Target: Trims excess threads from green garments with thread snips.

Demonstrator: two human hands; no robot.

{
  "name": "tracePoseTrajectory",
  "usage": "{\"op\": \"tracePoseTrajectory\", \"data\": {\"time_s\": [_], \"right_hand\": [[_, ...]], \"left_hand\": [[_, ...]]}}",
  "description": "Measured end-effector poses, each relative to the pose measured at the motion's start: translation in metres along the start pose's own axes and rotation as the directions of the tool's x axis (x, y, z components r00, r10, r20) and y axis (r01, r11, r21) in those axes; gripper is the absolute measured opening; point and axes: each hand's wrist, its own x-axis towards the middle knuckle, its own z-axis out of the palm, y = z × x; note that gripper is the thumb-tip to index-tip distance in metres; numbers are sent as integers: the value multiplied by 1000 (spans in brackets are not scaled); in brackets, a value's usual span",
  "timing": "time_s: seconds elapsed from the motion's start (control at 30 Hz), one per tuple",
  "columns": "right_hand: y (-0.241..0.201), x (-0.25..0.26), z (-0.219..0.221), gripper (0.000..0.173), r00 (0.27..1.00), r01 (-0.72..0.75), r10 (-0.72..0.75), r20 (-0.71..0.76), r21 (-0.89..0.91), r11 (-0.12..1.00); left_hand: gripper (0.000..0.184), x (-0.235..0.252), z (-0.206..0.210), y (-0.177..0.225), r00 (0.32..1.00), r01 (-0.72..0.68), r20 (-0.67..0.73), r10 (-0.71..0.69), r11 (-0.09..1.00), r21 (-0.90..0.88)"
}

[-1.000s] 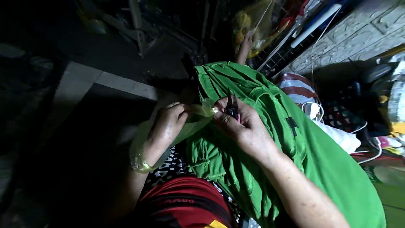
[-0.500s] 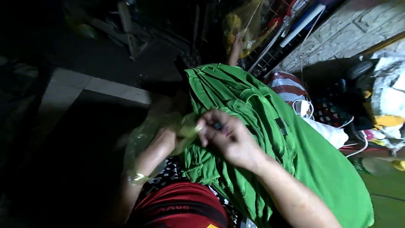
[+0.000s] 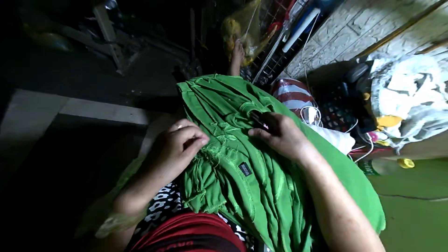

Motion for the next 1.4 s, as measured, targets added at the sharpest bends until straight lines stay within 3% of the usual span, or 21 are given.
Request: {"op": "tracePoseTrajectory", "data": {"time_s": [0.07, 0.17, 0.23, 0.3, 0.37, 0.43, 0.5, 0.8, 0.9, 0.97, 1.07, 1.2, 1.3, 1.4], "right_hand": [[-1, -7, 7, 23, 997, 38, -36, -71, 33, 999], [-3, -14, 16, 14, 964, 160, -149, -220, 35, 986], [-3, -15, 14, 11, 915, 232, -210, -343, 23, 973], [4, -10, 2, 15, 916, 179, -124, -382, 113, 977], [26, 3, 0, 12, 938, 59, 52, -342, 306, 950], [47, 16, 6, 9, 948, -54, 205, -242, 513, 857], [55, 22, 10, 12, 955, -89, 243, -172, 613, 785], [51, 22, 11, 22, 955, -102, 256, -147, 649, 754], [51, 23, 11, 25, 945, -149, 302, -126, 658, 738], [48, 23, 9, 23, 948, -160, 295, -121, 621, 768], [39, 10, -4, 20, 974, -107, 187, -128, 469, 877], [41, -30, -24, 22, 954, 214, -166, -250, 178, 961], [26, -79, -25, 24, 932, 362, -360, -36, 76, 929], [20, -110, -10, 20, 946, 325, -322, 39, -128, 937]], "left_hand": [[23, 20, 25, 11, 993, -61, -110, 52, 995, -79], [53, 47, 57, 32, 988, -55, -146, 53, 998, -5], [53, 59, 69, 40, 989, -31, -144, 42, 997, 77], [47, 65, 70, 40, 990, -78, -117, 84, 995, 58], [41, 69, 65, 34, 995, -91, -44, 88, 993, -70], [38, 73, 58, 24, 999, 37, 48, -25, 961, -274], [36, 73, 57, 11, 987, 158, 96, -130, 904, -398], [27, 80, 66, 3, 993, 118, 61, -101, 860, -496], [25, 81, 67, 4, 998, 51, 51, -33, 912, -407], [29, 80, 61, 13, 999, -1, 53, 12, 978, -207], [34, 91, 50, 28, 992, -101, 75, 102, 995, -17], [33, 109, 49, 32, 976, -218, 26, 218, 976, 12], [33, 119, 53, 36, 976, -215, 18, 215, 977, 3], [32, 132, 51, 41, 972, -235, -11, 235, 972, -2]]}}
